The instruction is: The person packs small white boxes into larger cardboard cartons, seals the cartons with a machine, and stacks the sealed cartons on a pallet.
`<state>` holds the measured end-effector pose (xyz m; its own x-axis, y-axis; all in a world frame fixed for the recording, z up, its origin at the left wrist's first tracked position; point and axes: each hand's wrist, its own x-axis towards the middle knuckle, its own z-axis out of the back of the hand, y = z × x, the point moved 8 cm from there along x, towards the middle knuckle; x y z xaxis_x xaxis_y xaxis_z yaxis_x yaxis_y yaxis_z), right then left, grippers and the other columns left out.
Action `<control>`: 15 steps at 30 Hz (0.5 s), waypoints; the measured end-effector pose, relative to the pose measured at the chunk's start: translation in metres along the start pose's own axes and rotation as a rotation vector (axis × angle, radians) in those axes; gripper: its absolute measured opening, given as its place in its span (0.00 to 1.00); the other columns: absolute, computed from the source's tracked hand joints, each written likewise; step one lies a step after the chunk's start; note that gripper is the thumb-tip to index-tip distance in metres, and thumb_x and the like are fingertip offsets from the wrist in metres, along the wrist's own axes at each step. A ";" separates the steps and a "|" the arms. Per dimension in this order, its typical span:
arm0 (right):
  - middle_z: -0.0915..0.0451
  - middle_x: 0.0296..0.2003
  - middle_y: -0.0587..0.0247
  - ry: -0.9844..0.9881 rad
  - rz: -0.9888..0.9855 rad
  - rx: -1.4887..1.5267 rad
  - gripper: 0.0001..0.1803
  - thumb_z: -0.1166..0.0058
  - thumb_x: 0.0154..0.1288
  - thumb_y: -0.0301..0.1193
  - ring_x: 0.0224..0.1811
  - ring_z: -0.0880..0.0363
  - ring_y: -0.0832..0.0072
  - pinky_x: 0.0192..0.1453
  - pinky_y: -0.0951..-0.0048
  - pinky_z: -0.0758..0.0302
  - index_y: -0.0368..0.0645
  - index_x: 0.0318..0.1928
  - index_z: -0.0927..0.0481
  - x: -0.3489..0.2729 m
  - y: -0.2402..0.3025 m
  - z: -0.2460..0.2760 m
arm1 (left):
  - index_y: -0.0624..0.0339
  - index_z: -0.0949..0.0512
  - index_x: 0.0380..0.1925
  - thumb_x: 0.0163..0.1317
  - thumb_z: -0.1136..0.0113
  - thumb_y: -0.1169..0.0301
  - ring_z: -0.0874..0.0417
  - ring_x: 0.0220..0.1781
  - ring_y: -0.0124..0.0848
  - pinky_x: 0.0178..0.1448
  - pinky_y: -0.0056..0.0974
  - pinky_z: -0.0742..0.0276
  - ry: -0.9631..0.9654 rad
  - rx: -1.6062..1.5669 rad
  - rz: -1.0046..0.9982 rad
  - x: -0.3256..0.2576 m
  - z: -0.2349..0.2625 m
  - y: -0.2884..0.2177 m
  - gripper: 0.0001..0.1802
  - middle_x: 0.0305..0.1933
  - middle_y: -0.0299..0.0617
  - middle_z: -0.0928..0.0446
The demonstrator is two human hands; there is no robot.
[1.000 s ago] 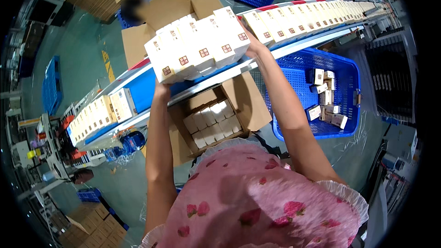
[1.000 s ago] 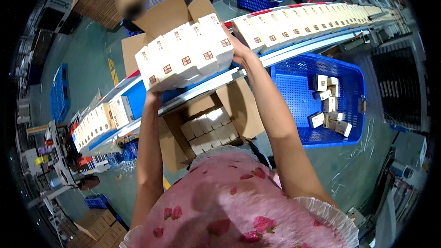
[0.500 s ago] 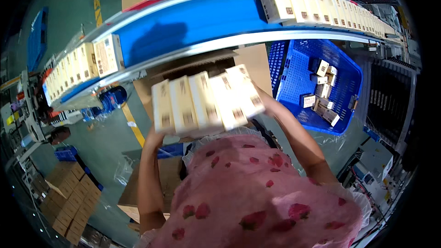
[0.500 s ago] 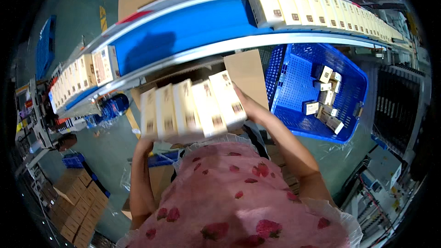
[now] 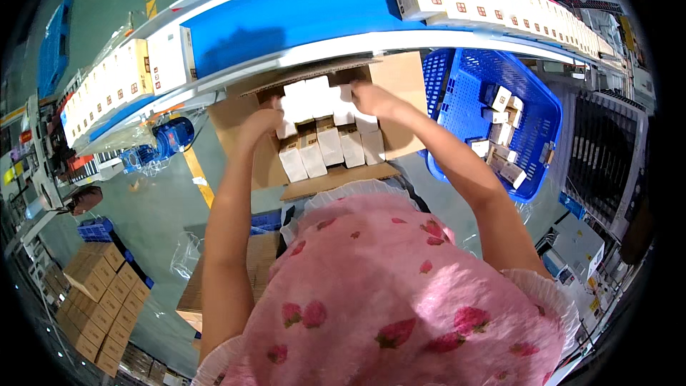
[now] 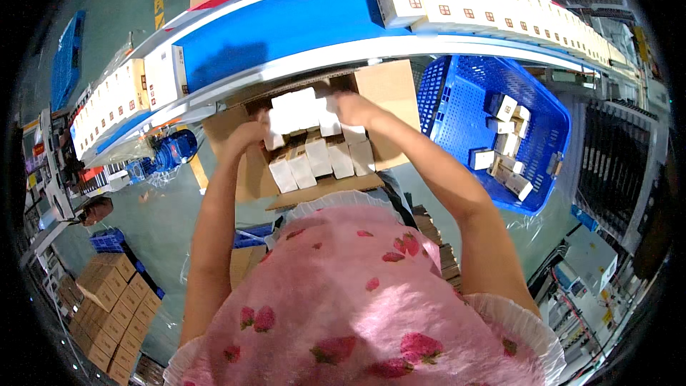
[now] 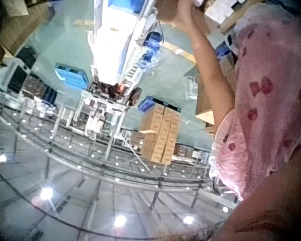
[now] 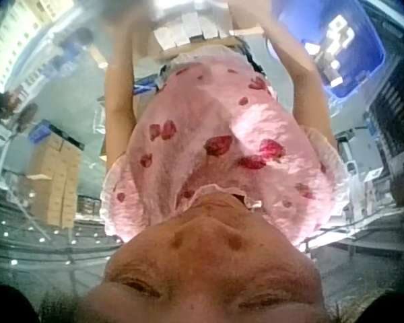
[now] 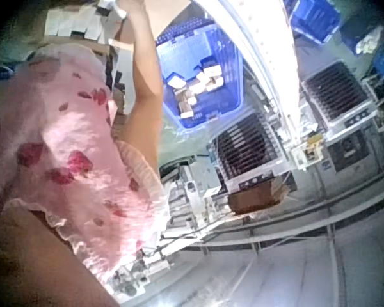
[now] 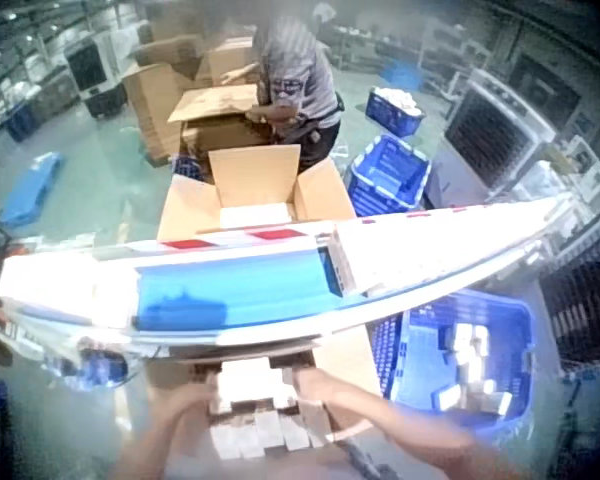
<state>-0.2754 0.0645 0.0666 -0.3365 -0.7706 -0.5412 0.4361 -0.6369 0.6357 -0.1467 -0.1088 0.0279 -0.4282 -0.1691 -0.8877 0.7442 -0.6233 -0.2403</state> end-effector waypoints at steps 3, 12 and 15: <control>0.32 0.45 0.37 0.146 -0.345 0.161 0.43 0.74 0.57 0.59 0.52 0.35 0.56 0.55 0.64 0.40 0.24 0.50 0.39 0.022 0.011 0.013 | 0.51 0.45 0.57 0.52 0.62 0.40 0.31 0.50 0.43 0.35 0.46 0.26 -0.098 -0.204 0.118 0.019 -0.005 0.001 0.38 0.57 0.47 0.40; 0.24 0.35 0.59 -0.145 0.204 -0.335 0.21 0.48 0.44 0.40 0.33 0.29 0.65 0.40 0.68 0.33 0.47 0.41 0.25 0.043 0.011 -0.009 | 0.51 0.29 0.47 0.50 0.48 0.50 0.37 0.56 0.35 0.55 0.34 0.41 0.084 -0.308 -0.225 -0.027 -0.014 -0.037 0.26 0.53 0.46 0.35; 0.24 0.32 0.62 0.066 -0.139 0.112 0.17 0.51 0.47 0.34 0.31 0.29 0.68 0.36 0.69 0.32 0.44 0.40 0.26 0.055 -0.049 -0.058 | 0.55 0.36 0.52 0.51 0.49 0.54 0.41 0.59 0.39 0.59 0.35 0.45 0.036 -0.430 -0.177 0.009 -0.038 -0.016 0.29 0.57 0.48 0.40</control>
<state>-0.2670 0.0547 -0.0265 -0.3298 -0.6745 -0.6605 0.2927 -0.7382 0.6077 -0.1428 -0.0715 0.0090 -0.5550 -0.0571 -0.8299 0.8097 -0.2656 -0.5232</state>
